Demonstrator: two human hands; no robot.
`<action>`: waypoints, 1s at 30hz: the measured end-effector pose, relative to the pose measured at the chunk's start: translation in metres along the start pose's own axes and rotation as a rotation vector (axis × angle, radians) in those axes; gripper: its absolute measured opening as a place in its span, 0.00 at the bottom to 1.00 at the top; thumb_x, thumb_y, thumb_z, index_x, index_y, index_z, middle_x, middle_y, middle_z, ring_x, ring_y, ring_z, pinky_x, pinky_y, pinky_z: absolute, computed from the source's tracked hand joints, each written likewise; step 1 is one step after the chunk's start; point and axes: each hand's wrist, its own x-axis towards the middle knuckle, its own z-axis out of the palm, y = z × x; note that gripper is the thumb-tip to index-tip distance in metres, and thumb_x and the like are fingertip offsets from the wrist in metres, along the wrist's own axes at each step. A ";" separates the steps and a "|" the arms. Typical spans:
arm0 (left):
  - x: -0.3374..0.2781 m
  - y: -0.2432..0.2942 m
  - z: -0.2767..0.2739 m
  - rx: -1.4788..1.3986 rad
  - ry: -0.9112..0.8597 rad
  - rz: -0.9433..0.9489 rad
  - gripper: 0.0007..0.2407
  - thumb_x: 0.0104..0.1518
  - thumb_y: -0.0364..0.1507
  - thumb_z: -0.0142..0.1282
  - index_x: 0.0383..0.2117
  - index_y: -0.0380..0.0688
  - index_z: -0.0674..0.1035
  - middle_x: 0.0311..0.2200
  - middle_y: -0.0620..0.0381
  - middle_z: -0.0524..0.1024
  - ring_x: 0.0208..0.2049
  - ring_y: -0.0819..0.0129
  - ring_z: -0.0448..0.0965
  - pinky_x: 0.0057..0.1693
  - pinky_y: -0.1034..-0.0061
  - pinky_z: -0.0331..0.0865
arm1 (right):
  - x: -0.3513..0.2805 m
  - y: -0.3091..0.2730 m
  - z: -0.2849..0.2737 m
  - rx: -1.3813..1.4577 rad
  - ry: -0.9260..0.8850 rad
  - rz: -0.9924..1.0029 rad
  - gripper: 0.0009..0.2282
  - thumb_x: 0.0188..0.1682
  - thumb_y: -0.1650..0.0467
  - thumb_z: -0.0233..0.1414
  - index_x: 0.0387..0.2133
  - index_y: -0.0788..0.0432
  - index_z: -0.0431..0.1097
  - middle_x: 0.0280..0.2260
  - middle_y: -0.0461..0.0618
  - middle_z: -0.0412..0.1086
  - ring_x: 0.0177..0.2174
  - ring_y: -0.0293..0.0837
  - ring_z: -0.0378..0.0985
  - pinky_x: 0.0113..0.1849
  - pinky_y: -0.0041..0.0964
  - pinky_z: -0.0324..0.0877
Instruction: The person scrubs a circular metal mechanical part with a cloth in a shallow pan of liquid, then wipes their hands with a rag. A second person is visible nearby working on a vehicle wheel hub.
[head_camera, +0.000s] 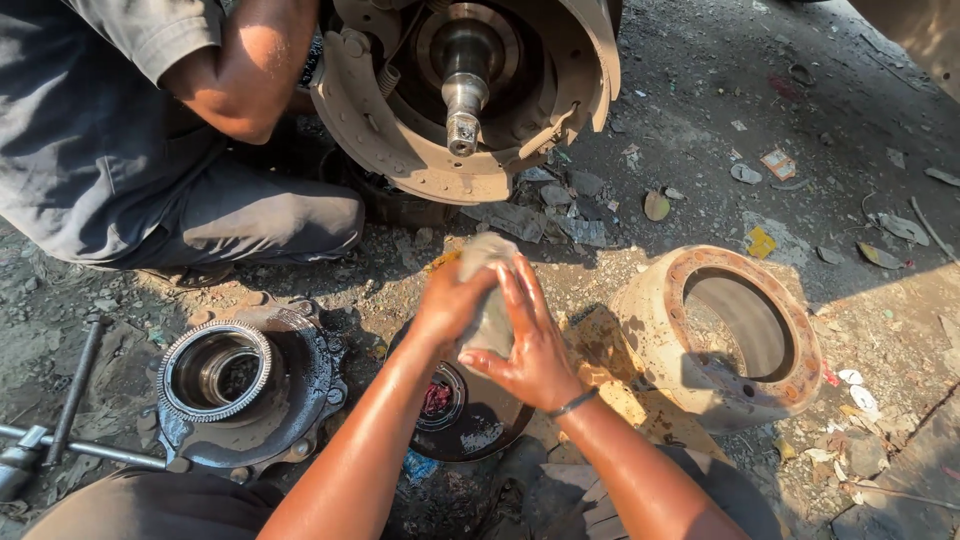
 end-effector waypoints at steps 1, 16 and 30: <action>-0.006 0.002 0.007 -0.317 -0.274 -0.124 0.26 0.57 0.46 0.53 0.57 0.42 0.76 0.56 0.38 0.78 0.49 0.56 0.83 0.55 0.64 0.75 | -0.001 0.012 0.001 0.015 0.005 0.065 0.46 0.39 0.55 0.64 0.68 0.60 0.48 0.68 0.69 0.46 0.64 0.64 0.55 0.60 0.53 0.60; -0.044 0.056 0.008 -0.608 -0.922 0.253 0.47 0.65 0.66 0.33 0.69 0.24 0.63 0.52 0.17 0.69 0.60 0.32 0.73 0.72 0.42 0.62 | -0.022 0.115 0.009 1.268 0.287 0.996 0.15 0.52 0.61 0.51 0.43 0.60 0.68 0.36 0.51 0.72 0.37 0.47 0.75 0.41 0.42 0.73; -0.092 0.092 0.021 -0.623 -1.381 0.286 0.42 0.56 0.62 0.47 0.69 0.42 0.59 0.66 0.40 0.63 0.68 0.50 0.65 0.72 0.55 0.61 | -0.035 0.025 -0.023 2.669 -0.418 0.419 0.30 0.55 0.51 0.38 0.52 0.66 0.67 0.54 0.64 0.69 0.52 0.57 0.74 0.55 0.51 0.70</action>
